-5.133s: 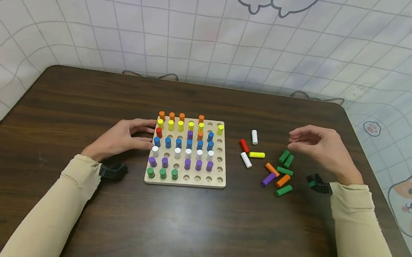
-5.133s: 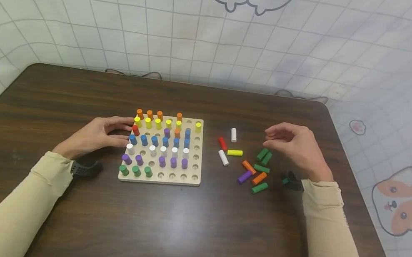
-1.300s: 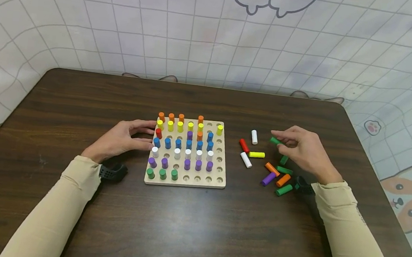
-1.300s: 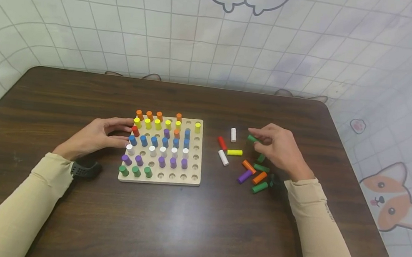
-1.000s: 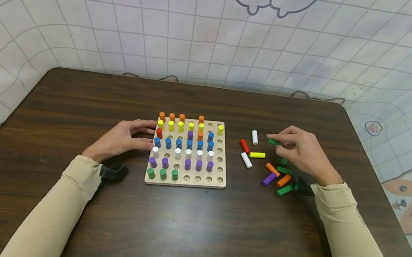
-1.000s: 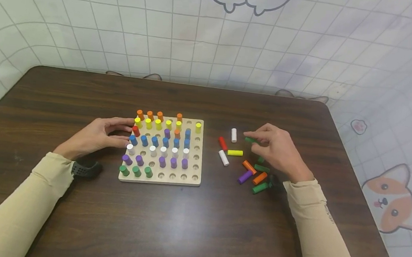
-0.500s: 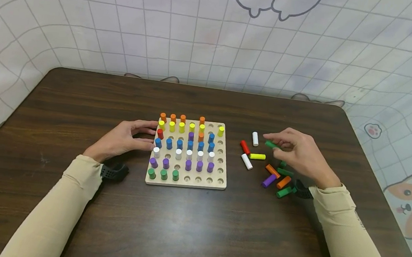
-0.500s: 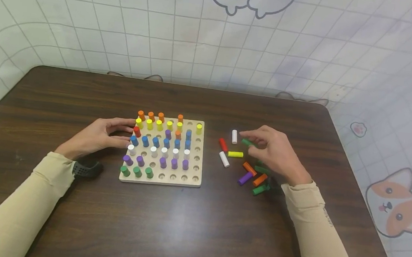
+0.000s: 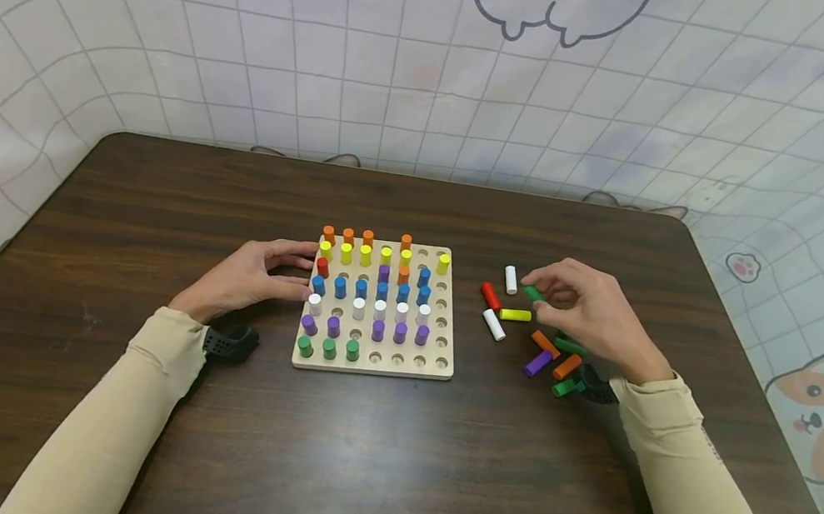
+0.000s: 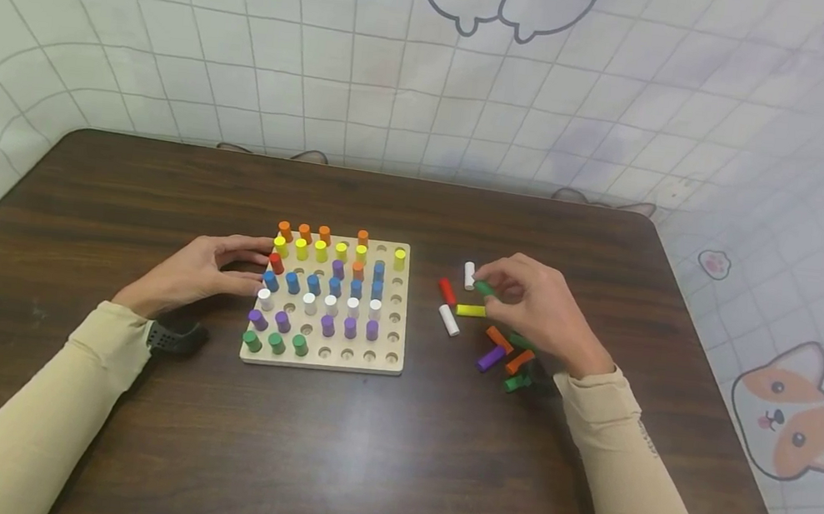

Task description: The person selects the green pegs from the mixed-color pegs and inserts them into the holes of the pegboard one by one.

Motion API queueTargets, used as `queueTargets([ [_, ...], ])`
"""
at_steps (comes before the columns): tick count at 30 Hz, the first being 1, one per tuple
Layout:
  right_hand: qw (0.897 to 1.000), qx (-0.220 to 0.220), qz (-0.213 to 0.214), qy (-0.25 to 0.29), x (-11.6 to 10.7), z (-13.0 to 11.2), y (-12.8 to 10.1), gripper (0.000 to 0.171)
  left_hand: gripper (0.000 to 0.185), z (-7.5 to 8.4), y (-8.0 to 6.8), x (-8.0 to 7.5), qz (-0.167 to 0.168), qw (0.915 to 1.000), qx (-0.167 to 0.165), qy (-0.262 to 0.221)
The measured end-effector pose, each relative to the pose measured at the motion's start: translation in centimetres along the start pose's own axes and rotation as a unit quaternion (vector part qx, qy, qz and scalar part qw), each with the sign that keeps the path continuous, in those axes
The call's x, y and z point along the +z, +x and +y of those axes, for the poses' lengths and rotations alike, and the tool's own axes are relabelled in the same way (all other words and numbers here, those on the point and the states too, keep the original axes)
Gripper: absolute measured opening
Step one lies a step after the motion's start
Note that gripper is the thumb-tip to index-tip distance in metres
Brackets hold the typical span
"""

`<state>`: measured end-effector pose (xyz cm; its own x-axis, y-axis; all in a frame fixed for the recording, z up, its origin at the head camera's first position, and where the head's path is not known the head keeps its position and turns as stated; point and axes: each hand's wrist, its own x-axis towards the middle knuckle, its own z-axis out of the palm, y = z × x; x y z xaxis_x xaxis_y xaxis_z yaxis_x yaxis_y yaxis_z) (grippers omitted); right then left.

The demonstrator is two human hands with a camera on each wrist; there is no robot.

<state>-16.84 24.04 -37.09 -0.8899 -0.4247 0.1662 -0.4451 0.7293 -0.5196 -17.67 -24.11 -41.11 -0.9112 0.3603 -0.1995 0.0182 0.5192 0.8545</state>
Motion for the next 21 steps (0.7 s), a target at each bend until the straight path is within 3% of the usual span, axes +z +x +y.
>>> queueTargets([
  [11, 0.998, 0.008, 0.008, 0.054, 0.7, -1.9, 0.1, 0.029, 0.081, 0.2, -0.1, 0.0, -0.001, 1.0000, 0.002, 0.001],
  [21, 0.993, -0.019, 0.014, 0.113, 2.0, -4.1, 0.2, 0.030, 0.080, 0.1, 0.0, 0.1, -0.004, 1.0000, 0.007, -0.005],
])
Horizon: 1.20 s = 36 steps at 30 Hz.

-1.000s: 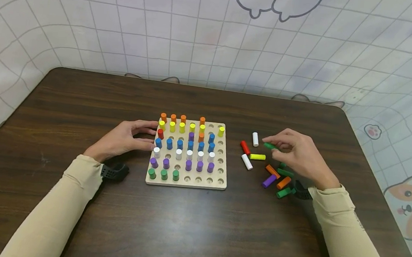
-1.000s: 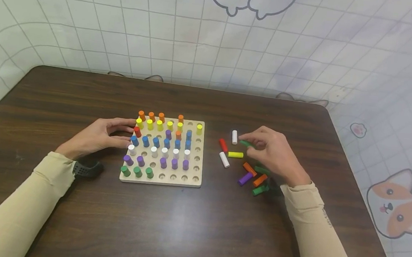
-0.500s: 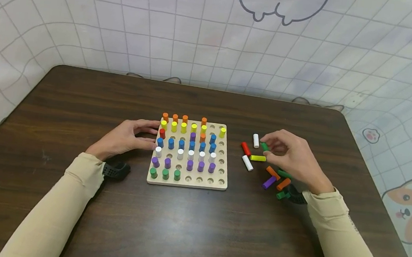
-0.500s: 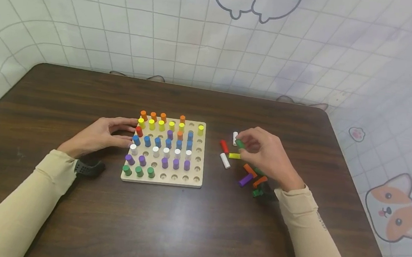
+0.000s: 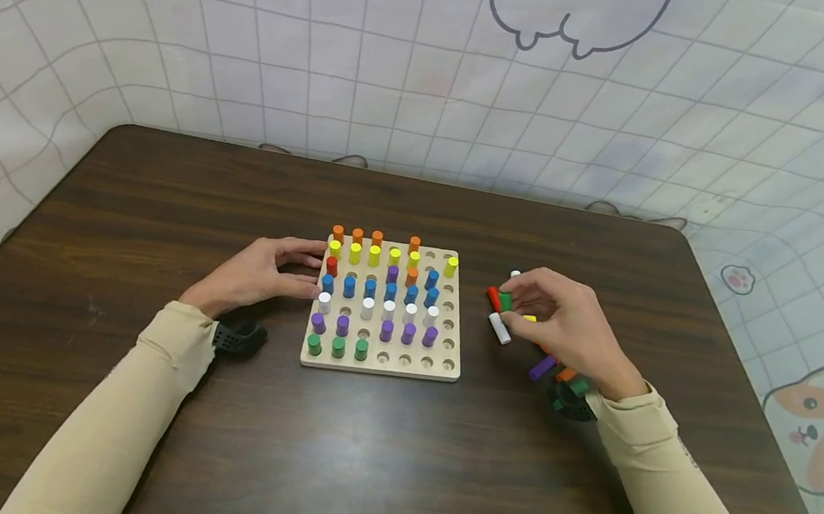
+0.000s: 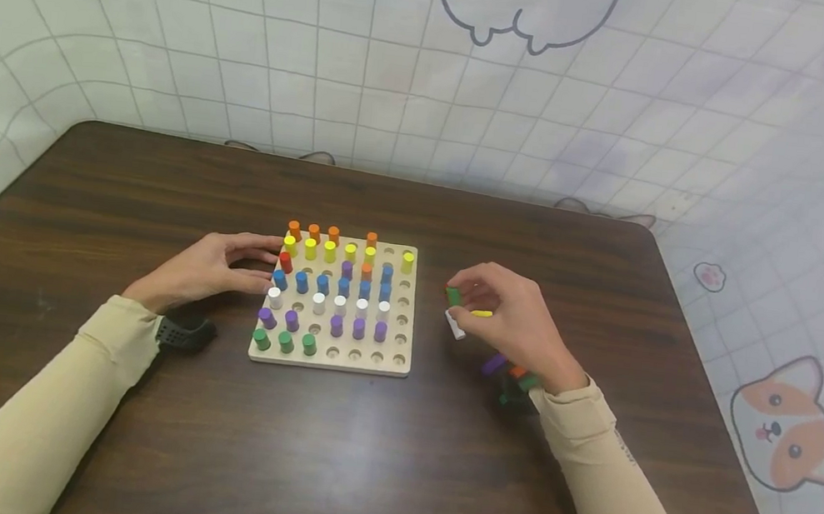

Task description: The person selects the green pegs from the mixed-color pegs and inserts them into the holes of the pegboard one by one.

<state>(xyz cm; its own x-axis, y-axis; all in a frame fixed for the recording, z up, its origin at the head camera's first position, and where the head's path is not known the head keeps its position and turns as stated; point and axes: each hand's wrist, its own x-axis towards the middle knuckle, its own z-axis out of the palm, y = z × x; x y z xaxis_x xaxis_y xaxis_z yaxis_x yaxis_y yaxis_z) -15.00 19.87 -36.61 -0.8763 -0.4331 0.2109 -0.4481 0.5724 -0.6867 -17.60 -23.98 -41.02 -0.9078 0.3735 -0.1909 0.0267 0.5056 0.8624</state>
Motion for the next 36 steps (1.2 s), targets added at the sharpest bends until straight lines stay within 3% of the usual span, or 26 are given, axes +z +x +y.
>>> queueTargets([
  [7, 0.999, -0.030, -0.012, 0.043, 1.9, -0.8, 0.5, 0.032, 0.079, 0.0, 0.0, -0.1, 0.003, 1.0000, 0.004, 0.004],
  [25, 0.996, -0.058, -0.066, 0.019, 4.3, -3.9, 0.9, 0.034, 0.079, -0.2, 0.2, -0.1, 0.004, 0.9999, 0.004, 0.011],
  [31, 0.994, -0.054, -0.075, 0.063, 5.5, -4.7, 0.9, 0.031, 0.079, -0.3, 0.3, -0.1, 0.003, 1.0000, 0.001, 0.009],
  [36, 0.993, -0.043, -0.083, 0.066, 6.2, -5.5, 0.9, 0.032, 0.078, -0.2, 0.2, -0.1, 0.000, 1.0000, 0.002, 0.001],
])
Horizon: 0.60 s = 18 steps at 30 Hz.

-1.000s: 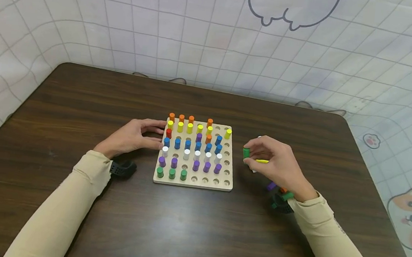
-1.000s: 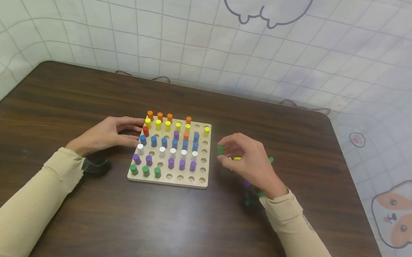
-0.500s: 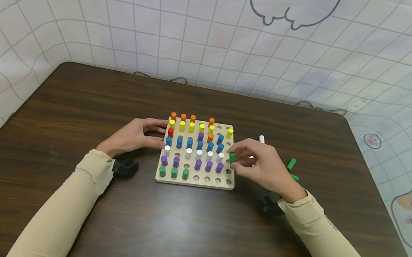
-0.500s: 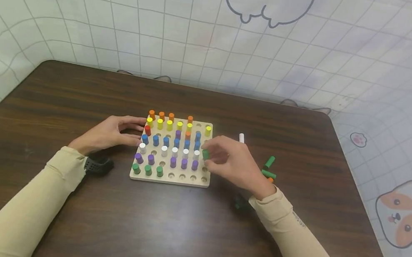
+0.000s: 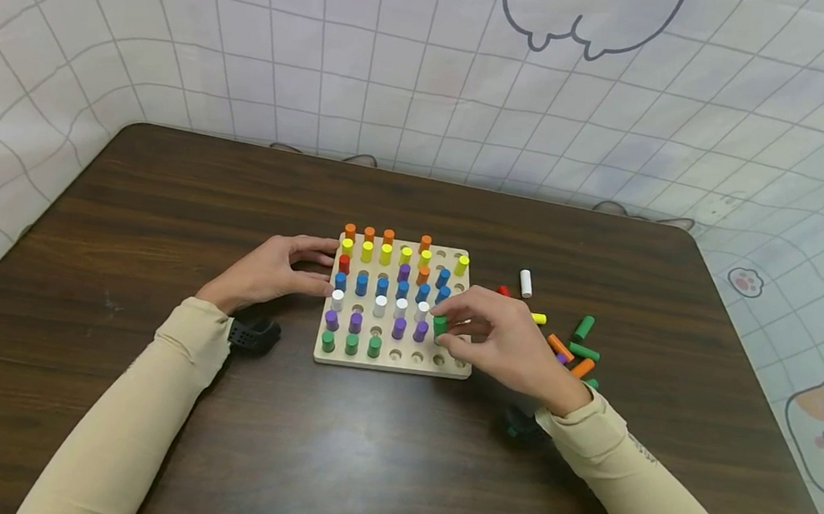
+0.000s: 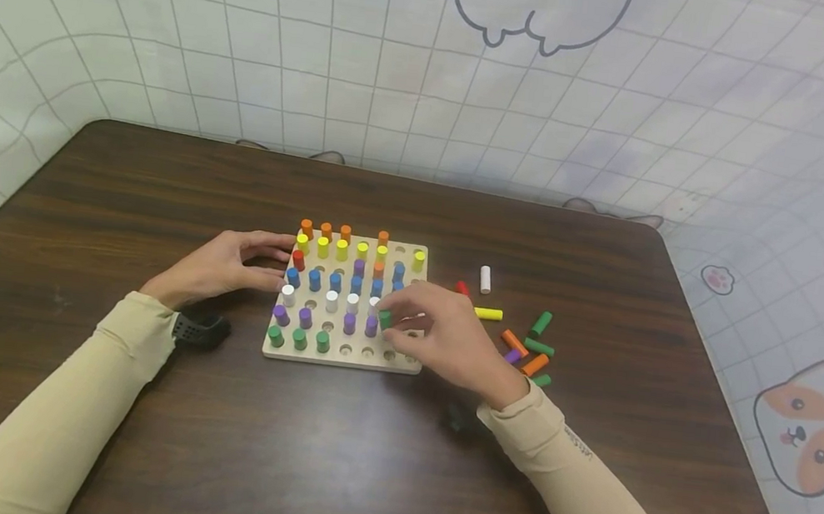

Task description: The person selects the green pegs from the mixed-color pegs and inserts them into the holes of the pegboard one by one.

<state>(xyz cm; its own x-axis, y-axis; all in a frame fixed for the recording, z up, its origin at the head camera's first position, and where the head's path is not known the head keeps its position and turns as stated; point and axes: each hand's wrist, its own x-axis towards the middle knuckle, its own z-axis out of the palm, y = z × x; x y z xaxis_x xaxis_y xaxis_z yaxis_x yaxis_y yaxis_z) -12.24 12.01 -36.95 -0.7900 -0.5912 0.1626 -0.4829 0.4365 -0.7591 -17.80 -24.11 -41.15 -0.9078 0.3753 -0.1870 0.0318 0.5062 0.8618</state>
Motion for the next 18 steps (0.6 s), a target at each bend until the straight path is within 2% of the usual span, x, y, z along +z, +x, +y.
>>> queueTargets([
  [11, 1.000, 0.001, -0.023, 0.005, 1.3, -1.0, 0.8, 0.031, 0.078, 0.2, -0.1, 0.1, 0.003, 1.0000, 0.000, 0.006],
  [18, 0.999, -0.025, -0.033, 0.015, 2.1, -1.2, 1.1, 0.029, 0.078, 0.2, 0.0, 0.1, 0.003, 1.0000, -0.002, 0.003],
])
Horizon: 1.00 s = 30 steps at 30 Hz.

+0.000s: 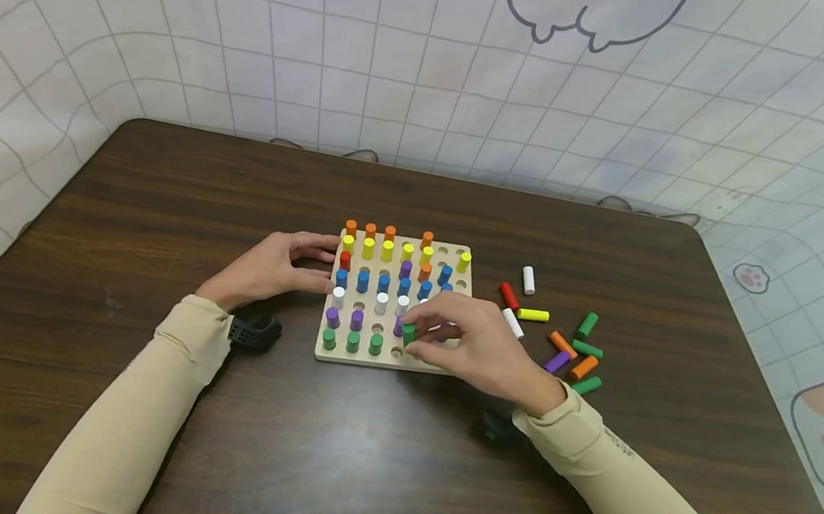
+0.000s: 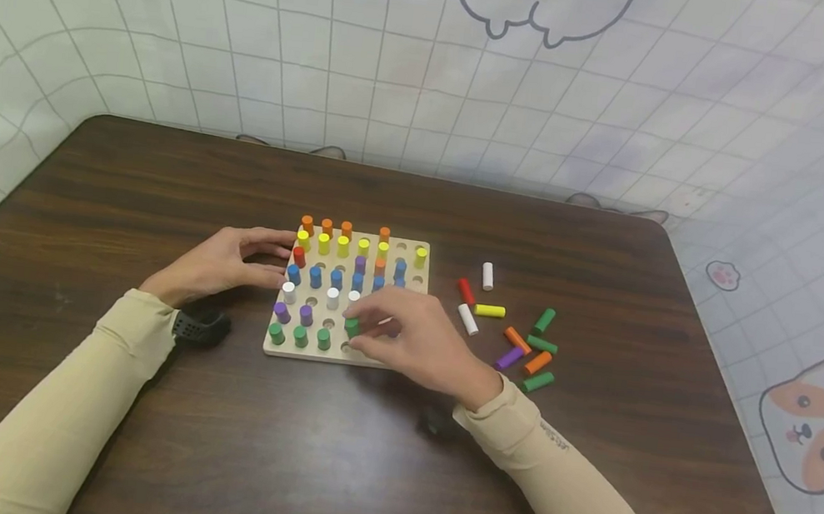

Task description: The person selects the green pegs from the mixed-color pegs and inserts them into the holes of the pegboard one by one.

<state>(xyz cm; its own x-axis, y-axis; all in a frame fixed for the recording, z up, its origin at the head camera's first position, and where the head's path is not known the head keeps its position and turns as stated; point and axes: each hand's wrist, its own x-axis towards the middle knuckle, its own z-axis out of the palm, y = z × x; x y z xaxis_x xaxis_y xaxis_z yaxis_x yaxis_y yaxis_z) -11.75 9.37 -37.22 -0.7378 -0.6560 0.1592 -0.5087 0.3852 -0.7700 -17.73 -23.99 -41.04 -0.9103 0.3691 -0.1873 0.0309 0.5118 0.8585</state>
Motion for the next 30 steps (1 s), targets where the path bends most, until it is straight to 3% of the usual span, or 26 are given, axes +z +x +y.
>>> queueTargets([
  [30, 0.997, -0.026, -0.015, -0.076, 1.7, 0.8, 0.2, 0.028, 0.079, -0.3, 0.2, -0.1, -0.001, 0.9999, -0.008, -0.007],
])
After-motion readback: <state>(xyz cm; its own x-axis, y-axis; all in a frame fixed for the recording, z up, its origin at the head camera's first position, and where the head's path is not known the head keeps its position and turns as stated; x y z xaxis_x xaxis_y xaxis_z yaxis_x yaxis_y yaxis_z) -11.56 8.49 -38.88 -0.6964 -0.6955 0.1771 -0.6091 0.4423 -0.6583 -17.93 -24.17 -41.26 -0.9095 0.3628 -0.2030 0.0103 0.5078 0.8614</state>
